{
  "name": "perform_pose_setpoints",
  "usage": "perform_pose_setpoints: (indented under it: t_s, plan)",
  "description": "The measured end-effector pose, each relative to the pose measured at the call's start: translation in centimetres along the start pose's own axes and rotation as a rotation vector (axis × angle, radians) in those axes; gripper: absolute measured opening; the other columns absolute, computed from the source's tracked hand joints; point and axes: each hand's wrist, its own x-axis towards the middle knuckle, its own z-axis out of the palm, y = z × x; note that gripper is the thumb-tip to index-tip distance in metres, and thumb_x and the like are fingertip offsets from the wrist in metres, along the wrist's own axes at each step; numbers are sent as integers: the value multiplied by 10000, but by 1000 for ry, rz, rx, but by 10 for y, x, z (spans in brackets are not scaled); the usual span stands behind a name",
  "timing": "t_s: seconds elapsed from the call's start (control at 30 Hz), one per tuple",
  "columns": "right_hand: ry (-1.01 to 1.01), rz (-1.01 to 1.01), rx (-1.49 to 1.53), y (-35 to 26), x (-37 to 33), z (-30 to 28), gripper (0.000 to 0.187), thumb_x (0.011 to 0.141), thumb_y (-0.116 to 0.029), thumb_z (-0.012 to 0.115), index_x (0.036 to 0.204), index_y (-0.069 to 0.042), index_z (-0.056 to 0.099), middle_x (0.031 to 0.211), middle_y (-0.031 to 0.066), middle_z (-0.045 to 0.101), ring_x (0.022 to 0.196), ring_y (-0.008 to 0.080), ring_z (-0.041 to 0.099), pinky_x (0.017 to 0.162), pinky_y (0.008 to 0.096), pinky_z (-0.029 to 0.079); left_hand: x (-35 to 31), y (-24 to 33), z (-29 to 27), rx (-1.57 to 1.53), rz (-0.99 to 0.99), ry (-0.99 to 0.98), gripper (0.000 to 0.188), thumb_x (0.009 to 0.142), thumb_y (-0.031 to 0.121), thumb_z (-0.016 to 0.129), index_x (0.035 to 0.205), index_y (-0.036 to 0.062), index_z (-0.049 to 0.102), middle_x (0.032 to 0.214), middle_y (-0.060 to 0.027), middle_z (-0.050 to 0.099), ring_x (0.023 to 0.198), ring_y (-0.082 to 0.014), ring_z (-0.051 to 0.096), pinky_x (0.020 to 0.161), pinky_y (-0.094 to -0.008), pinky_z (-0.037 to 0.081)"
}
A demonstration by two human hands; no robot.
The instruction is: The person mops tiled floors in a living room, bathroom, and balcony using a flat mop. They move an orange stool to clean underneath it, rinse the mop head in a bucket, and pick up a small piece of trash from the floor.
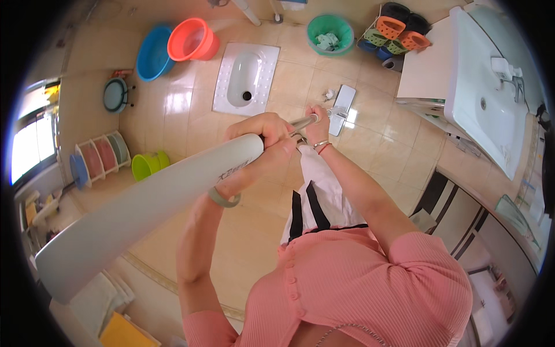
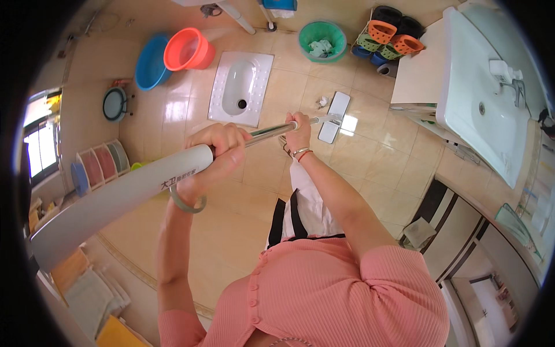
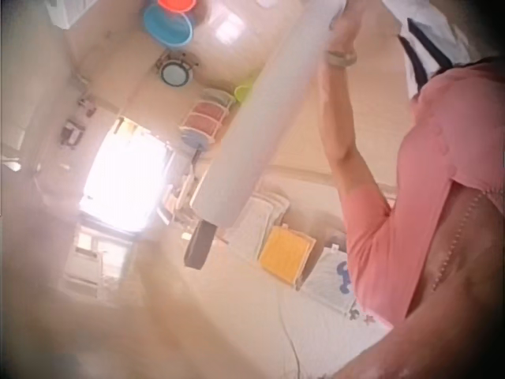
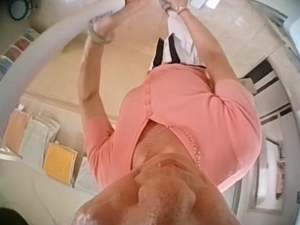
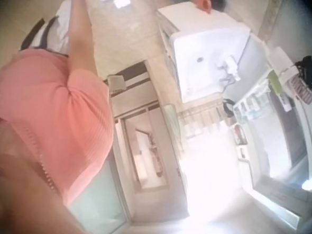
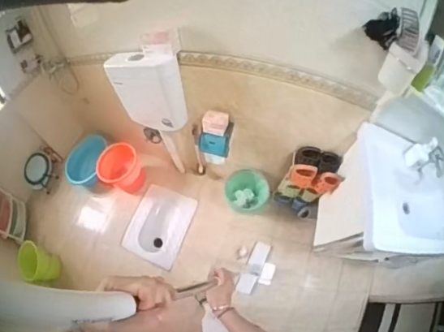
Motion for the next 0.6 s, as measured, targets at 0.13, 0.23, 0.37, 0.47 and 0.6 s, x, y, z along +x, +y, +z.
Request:
perform_pose_setpoints:
  t_s: [0.13, 0.23, 0.37, 0.47, 0.6]
  plan:
    - [-107, -45, -11, -13, 8, 15, 288, 873, -175, 640, 692, -24, 475, 693, 136, 540, 718, 337, 507, 654, 436, 415, -2, -14, -25, -44, -7, 180, 300, 827, -102, 570, 711, 85, 366, 714, 8, 437, 686, -126, 436, 934, -390, 442]
    - [-209, -103, -113, -9, 16, 24, 283, 875, -203, 641, 704, -27, 500, 697, 140, 553, 729, 338, 527, 657, 441, 425, -2, -23, -48, -117, -11, 219, 300, 821, -105, 568, 700, 90, 373, 694, 4, 442, 688, -137, 462, 938, -411, 442]
    - [-373, -51, -211, -14, 20, 11, 280, 876, -243, 640, 731, -30, 531, 735, 145, 562, 754, 336, 547, 673, 427, 447, 2, -24, -62, -38, 118, 73, 302, 799, -131, 545, 702, 95, 371, 682, -16, 437, 680, -175, 487, 872, -457, 473]
    - [-390, -19, -226, -21, 21, -10, 278, 879, -267, 638, 756, -33, 551, 789, 149, 568, 773, 333, 562, 692, 409, 465, 8, -23, -51, -115, 163, -16, 313, 764, -157, 559, 704, 92, 379, 681, -24, 446, 696, -193, 510, 849, -464, 482]
    - [-334, -7, -253, -3, 31, -39, 264, 875, -248, 645, 761, -31, 549, 799, 147, 557, 793, 324, 550, 722, 389, 456, 24, -36, -31, -209, 154, 22, 312, 759, -154, 605, 702, 81, 408, 678, -14, 454, 685, -177, 494, 868, -437, 453]
